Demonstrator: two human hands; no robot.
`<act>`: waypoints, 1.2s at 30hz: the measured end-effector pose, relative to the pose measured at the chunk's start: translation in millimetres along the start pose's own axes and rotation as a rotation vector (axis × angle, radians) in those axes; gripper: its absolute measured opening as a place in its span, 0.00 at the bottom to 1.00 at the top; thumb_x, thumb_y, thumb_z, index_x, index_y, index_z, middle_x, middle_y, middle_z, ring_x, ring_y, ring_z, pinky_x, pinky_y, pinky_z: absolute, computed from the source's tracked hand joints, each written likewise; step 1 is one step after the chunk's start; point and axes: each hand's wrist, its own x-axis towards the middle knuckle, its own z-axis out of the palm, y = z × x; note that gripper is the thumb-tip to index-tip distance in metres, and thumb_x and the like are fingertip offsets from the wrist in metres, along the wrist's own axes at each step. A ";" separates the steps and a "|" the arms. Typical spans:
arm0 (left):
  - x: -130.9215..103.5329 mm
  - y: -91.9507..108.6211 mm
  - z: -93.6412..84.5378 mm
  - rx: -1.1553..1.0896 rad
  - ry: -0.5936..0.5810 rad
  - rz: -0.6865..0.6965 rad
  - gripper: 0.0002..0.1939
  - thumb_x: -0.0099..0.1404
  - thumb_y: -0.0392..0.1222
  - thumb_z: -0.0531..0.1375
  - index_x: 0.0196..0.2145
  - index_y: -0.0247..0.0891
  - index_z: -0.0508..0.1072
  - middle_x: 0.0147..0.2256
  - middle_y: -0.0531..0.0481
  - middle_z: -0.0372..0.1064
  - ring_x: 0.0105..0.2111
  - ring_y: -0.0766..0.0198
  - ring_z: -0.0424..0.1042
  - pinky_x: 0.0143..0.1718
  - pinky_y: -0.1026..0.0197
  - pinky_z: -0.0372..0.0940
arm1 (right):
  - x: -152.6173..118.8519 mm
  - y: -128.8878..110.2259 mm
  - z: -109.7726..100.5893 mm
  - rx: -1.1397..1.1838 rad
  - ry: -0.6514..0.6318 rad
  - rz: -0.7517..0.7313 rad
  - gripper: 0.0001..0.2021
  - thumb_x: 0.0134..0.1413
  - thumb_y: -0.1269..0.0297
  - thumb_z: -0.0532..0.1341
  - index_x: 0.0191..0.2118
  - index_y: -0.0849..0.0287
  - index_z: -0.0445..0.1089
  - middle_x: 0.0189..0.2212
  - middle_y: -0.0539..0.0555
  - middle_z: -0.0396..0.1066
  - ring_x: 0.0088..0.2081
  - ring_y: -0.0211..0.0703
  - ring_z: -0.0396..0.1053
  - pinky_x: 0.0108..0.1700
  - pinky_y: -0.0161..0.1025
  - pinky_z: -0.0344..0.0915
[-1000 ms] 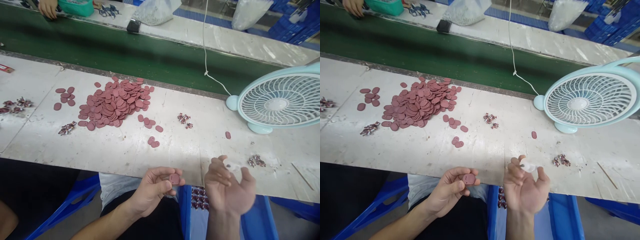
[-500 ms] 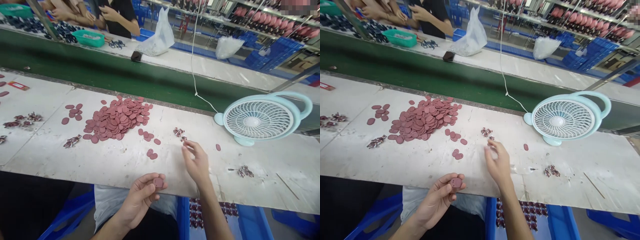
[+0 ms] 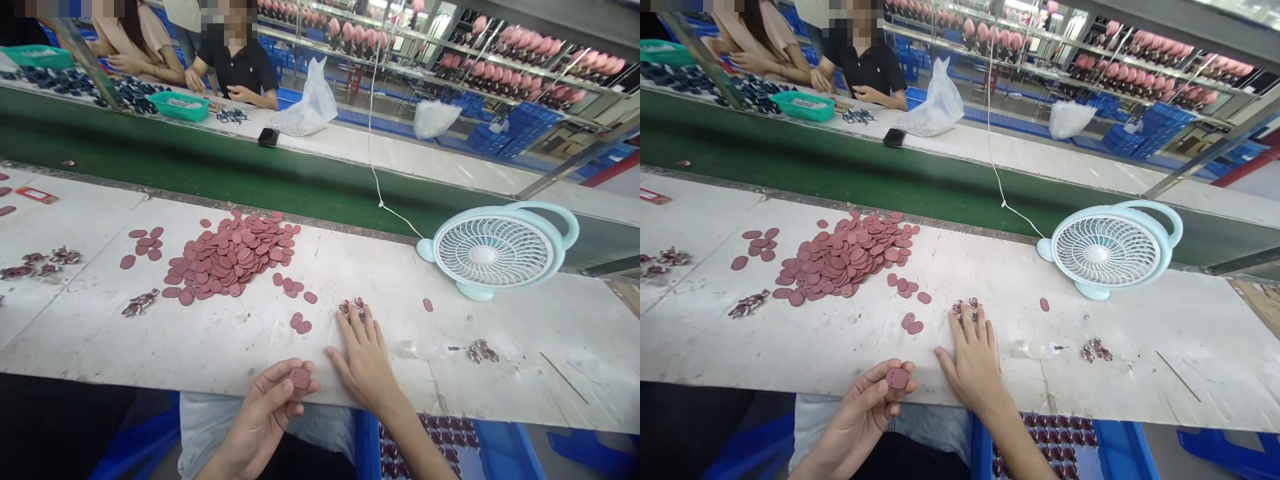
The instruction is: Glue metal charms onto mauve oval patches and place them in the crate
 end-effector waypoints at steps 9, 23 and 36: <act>1.0 -0.6 -1.4 0.048 -0.033 0.020 0.11 0.62 0.38 0.69 0.44 0.39 0.82 0.48 0.42 0.80 0.41 0.58 0.80 0.32 0.67 0.71 | -31.3 14.0 -18.5 0.187 0.162 0.087 0.19 0.71 0.59 0.51 0.60 0.61 0.66 0.58 0.64 0.69 0.60 0.56 0.65 0.60 0.55 0.66; 2.4 -8.0 1.4 0.093 -0.106 -0.027 0.12 0.62 0.39 0.69 0.44 0.40 0.82 0.47 0.42 0.80 0.39 0.59 0.81 0.29 0.69 0.70 | -3.7 48.3 -26.5 0.129 0.012 -0.014 0.14 0.64 0.72 0.54 0.49 0.57 0.74 0.49 0.60 0.73 0.48 0.56 0.72 0.51 0.53 0.70; 7.5 -27.2 7.5 0.165 -0.269 0.108 0.14 0.58 0.31 0.71 0.42 0.43 0.83 0.50 0.46 0.80 0.45 0.59 0.80 0.38 0.65 0.73 | -63.0 -45.3 -54.1 1.352 -0.015 0.567 0.11 0.53 0.55 0.71 0.33 0.56 0.73 0.28 0.51 0.76 0.27 0.39 0.74 0.32 0.35 0.73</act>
